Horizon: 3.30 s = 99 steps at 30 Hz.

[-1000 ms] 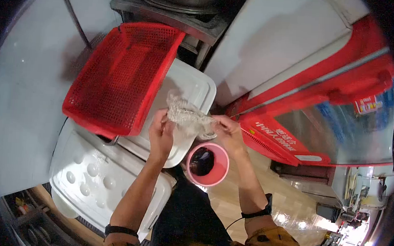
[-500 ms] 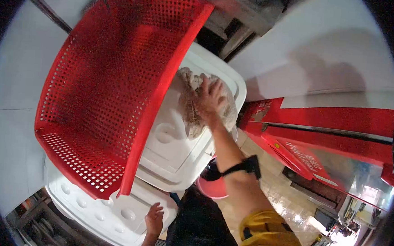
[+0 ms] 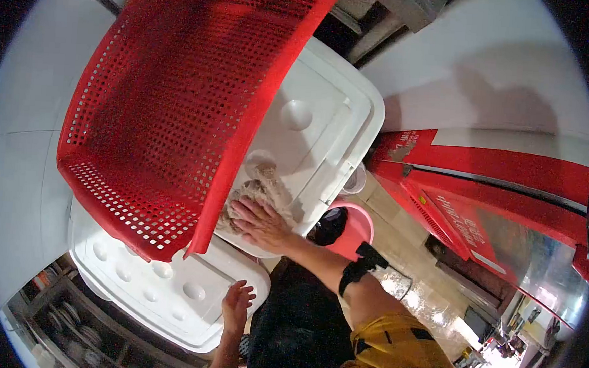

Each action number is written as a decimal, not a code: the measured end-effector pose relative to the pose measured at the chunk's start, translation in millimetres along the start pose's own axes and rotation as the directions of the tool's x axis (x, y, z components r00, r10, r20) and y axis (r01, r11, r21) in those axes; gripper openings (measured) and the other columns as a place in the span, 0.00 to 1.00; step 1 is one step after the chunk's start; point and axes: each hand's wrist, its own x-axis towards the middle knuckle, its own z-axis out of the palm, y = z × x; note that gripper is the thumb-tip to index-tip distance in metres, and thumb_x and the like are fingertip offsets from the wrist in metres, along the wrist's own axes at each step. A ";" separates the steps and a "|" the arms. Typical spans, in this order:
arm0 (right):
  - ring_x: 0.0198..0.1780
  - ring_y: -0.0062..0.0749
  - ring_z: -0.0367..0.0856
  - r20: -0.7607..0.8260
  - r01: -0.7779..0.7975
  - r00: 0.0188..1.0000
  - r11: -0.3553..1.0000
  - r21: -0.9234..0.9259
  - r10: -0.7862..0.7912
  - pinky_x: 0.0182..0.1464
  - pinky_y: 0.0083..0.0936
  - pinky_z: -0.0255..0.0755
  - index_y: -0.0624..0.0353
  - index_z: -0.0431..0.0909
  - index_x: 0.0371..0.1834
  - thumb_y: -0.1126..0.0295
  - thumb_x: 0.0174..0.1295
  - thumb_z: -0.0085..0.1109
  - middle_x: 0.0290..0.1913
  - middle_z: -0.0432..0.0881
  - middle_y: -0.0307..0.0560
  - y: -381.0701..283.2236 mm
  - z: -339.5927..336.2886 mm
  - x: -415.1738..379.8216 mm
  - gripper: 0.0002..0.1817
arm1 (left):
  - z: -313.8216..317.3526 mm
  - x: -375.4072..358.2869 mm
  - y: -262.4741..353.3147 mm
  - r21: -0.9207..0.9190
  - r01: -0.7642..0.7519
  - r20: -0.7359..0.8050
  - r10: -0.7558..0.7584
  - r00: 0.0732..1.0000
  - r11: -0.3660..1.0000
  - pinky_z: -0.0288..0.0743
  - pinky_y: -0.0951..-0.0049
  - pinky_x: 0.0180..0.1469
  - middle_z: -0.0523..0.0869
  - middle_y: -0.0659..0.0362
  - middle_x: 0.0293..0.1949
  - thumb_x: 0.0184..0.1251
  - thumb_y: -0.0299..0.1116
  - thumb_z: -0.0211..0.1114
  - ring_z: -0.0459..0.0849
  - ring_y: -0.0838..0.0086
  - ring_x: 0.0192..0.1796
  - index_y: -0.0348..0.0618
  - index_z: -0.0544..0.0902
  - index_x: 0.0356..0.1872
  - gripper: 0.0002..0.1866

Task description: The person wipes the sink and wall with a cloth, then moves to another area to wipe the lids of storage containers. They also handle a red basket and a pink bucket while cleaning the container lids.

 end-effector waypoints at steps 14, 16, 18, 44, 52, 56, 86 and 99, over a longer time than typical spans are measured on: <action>0.64 0.55 0.62 -0.521 -0.840 0.474 0.543 -0.024 0.710 0.67 0.53 0.52 0.62 0.58 0.70 0.59 0.60 0.54 0.58 0.68 0.63 100.1 -3.3 -6.8 0.35 | -64.2 -38.6 -74.8 -0.025 0.028 -0.129 -0.031 0.991 0.999 0.78 0.72 0.39 0.83 0.52 0.45 0.68 0.32 0.55 0.84 0.69 0.41 0.37 0.73 0.57 0.18; 0.64 0.58 0.62 -0.474 -0.792 0.550 0.610 -0.033 0.688 0.69 0.51 0.50 0.64 0.57 0.70 0.63 0.60 0.54 0.56 0.69 0.66 51.9 10.6 -19.6 0.35 | -69.9 -40.3 -87.4 -0.084 0.075 -0.105 -0.084 0.991 0.994 0.78 0.71 0.39 0.83 0.51 0.46 0.68 0.32 0.55 0.84 0.69 0.41 0.37 0.73 0.57 0.18; 0.66 0.60 0.60 -0.387 -0.774 0.578 0.632 0.017 0.718 0.71 0.51 0.46 0.60 0.58 0.70 0.64 0.60 0.55 0.60 0.65 0.69 -5.8 20.9 -24.0 0.34 | -72.4 -46.0 -93.7 -0.134 0.137 -0.100 -0.151 0.983 0.981 0.78 0.71 0.38 0.83 0.51 0.46 0.68 0.32 0.55 0.85 0.68 0.41 0.37 0.73 0.57 0.18; 0.63 0.46 0.64 -0.077 -0.261 0.962 0.965 0.013 0.261 0.64 0.43 0.61 0.58 0.75 0.46 0.71 0.47 0.60 0.53 0.72 0.49 -23.1 -11.8 -85.5 0.20 | -65.7 -34.4 -104.3 -0.122 0.158 -0.120 -0.173 0.978 0.980 0.78 0.70 0.37 0.82 0.47 0.45 0.66 0.35 0.57 0.85 0.64 0.40 0.35 0.72 0.56 0.21; 0.61 0.53 0.67 -0.368 -0.601 0.780 0.770 -0.213 0.506 0.62 0.49 0.60 0.59 0.74 0.52 0.72 0.52 0.54 0.58 0.71 0.54 165.4 -43.9 -65.0 0.21 | -75.0 -23.6 -88.1 -0.112 0.147 -0.181 -0.166 0.969 0.983 0.80 0.63 0.34 0.82 0.48 0.42 0.63 0.38 0.61 0.85 0.58 0.38 0.37 0.71 0.56 0.23; 0.62 0.53 0.66 -0.352 -0.723 0.691 0.587 -0.365 0.632 0.62 0.47 0.60 0.56 0.73 0.55 0.69 0.50 0.57 0.57 0.71 0.53 247.7 -76.9 -41.3 0.24 | -49.1 -6.3 -36.9 -0.201 0.043 -0.208 -0.086 0.974 0.979 0.79 0.66 0.35 0.82 0.48 0.44 0.62 0.36 0.60 0.84 0.58 0.37 0.37 0.72 0.56 0.23; 0.68 0.54 0.57 -0.436 -0.646 0.739 0.723 -0.242 0.514 0.63 0.60 0.52 0.53 0.67 0.65 0.48 0.57 0.55 0.65 0.65 0.54 302.6 -46.9 135.8 0.34 | 1.4 8.7 67.2 -0.557 -0.183 -0.241 0.053 0.969 0.810 0.81 0.65 0.39 0.82 0.49 0.44 0.67 0.38 0.58 0.84 0.62 0.40 0.37 0.72 0.54 0.19; 0.54 0.50 0.69 0.253 -0.487 0.872 0.788 0.377 0.419 0.56 0.49 0.62 0.58 0.73 0.49 0.67 0.55 0.53 0.50 0.75 0.51 -24.5 -7.9 34.7 0.18 | 2.6 3.3 32.0 -0.629 -0.064 -0.099 0.002 0.995 0.775 0.80 0.69 0.43 0.85 0.51 0.45 0.69 0.35 0.57 0.85 0.65 0.43 0.39 0.78 0.51 0.14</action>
